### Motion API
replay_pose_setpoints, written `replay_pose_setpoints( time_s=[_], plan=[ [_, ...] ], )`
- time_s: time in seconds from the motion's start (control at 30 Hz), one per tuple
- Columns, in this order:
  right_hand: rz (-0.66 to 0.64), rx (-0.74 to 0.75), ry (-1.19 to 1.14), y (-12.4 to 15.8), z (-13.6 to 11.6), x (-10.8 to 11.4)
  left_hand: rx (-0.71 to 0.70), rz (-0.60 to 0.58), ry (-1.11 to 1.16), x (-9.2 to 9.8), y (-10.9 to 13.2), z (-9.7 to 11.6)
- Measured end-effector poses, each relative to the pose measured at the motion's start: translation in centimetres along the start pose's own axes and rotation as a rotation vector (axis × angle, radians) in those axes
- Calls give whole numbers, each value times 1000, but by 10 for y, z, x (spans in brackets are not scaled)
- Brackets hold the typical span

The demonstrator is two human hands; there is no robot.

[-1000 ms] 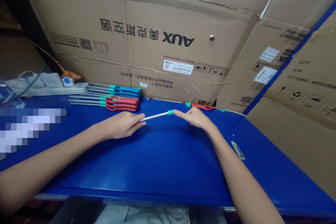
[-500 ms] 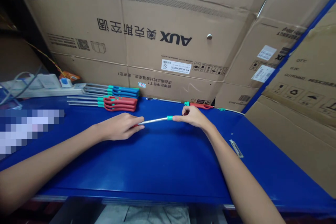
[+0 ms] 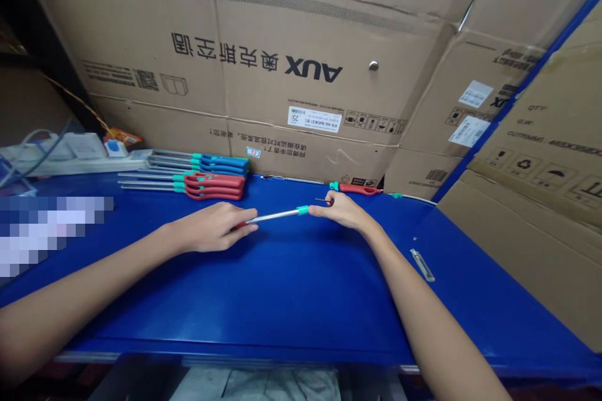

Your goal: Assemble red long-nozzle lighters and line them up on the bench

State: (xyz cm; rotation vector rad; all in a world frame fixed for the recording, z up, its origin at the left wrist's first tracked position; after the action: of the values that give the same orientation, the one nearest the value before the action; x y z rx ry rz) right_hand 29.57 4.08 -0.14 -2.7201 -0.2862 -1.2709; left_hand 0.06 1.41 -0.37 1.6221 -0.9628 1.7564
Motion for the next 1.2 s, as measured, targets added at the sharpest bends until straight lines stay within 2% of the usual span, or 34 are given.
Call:
replay_pose_setpoints(
  time_s=[0.07, 0.27, 0.37, 0.5, 0.7, 0.77, 0.93, 1.1, 1.2],
  plan=[
    [-30, 11, -22, 0, 0, -1, -8, 0, -20, -1, 0, 0],
    [-240, 76, -112, 1, -1, -4, -42, -63, -141, -4, 2, 5],
    [-248, 117, -218, 3, -4, -4, -35, -79, -161, -6, 2, 9],
    [-263, 107, -244, 5, -11, -6, -29, -92, -161, -6, 2, 11],
    [-303, 146, -488, 10, -21, -9, 26, -96, -26, 2, 3, 10],
    [-339, 154, -506, 12, -23, -8, 31, -108, 7, 4, 3, 12],
    [-357, 90, -480, 15, -25, -5, 20, -118, 60, 4, 4, 17],
    [-451, 27, -753, 15, -26, -11, 38, -93, -2, 3, 3, 20],
    [-506, -42, -776, 15, -27, -13, 45, -74, -56, 1, 2, 21]
  ],
)
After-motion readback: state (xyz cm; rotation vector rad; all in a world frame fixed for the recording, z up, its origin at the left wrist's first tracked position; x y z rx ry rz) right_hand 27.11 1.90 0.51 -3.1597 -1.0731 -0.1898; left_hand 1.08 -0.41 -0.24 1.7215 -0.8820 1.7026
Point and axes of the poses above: each hand's wrist, its own y-axis away from the middle knuckle, its own x-axis out of the back of the hand, z = x × y, the point moved 1 cm from there along -y, towards the middle knuckle, and after that the axes turned 2 degrees about -z, right-handed, at the moved point
